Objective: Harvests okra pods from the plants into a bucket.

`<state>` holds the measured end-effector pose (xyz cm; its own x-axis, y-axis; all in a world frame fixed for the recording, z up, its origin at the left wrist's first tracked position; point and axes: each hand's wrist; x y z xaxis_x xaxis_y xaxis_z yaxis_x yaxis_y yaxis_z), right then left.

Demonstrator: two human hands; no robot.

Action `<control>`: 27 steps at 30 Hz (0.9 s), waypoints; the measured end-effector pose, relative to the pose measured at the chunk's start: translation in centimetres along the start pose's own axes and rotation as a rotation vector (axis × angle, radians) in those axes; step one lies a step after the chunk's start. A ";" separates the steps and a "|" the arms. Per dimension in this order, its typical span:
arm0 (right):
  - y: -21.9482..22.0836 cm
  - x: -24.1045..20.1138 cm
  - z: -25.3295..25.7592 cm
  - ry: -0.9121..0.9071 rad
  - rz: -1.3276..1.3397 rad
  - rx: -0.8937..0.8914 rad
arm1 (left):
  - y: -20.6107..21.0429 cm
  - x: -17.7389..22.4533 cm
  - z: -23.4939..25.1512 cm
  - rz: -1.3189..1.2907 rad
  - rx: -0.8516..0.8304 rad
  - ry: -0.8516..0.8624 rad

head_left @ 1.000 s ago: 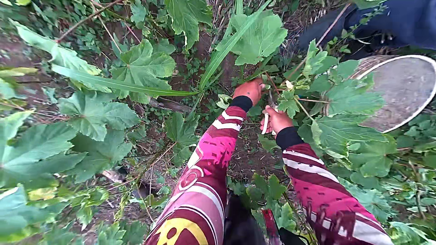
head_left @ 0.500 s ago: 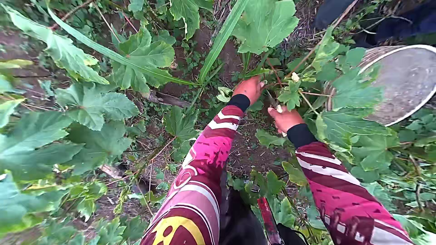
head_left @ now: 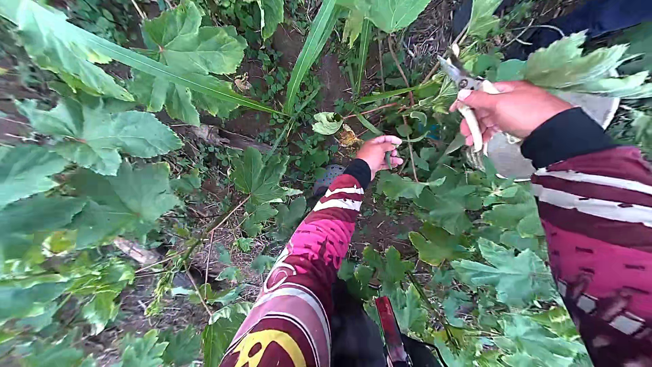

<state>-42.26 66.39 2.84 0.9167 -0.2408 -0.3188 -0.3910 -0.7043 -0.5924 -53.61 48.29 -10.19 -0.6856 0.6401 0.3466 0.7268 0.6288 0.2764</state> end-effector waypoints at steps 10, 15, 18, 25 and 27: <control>1.1 0.5 -1.3 0.001 0.001 -0.067 | 6.1 2.6 1.0 0.401 0.211 0.005; 1.2 2.7 -3.6 -0.033 -0.055 -0.213 | 3.1 1.7 1.7 0.606 0.263 0.134; 2.5 5.0 -5.4 0.001 -0.187 -0.371 | 0.3 1.7 2.0 0.821 0.260 0.213; 8.4 7.2 -2.3 0.208 -0.168 -0.163 | -2.7 2.4 3.3 1.026 0.193 0.371; 9.4 6.8 -1.0 0.225 -0.130 -0.123 | -3.1 2.6 3.5 0.999 0.188 0.365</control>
<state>-39.60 57.47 -4.10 0.9591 -0.2754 -0.0653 -0.2683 -0.8113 -0.5195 -57.76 49.56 -13.32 0.2901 0.7502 0.5941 0.9114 -0.0274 -0.4105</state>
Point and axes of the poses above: each hand's wrist, its own z-axis towards the middle knuckle, its own y-axis out of the palm, x = y × z, and after that the axes turned 12 degrees about x, right-handed
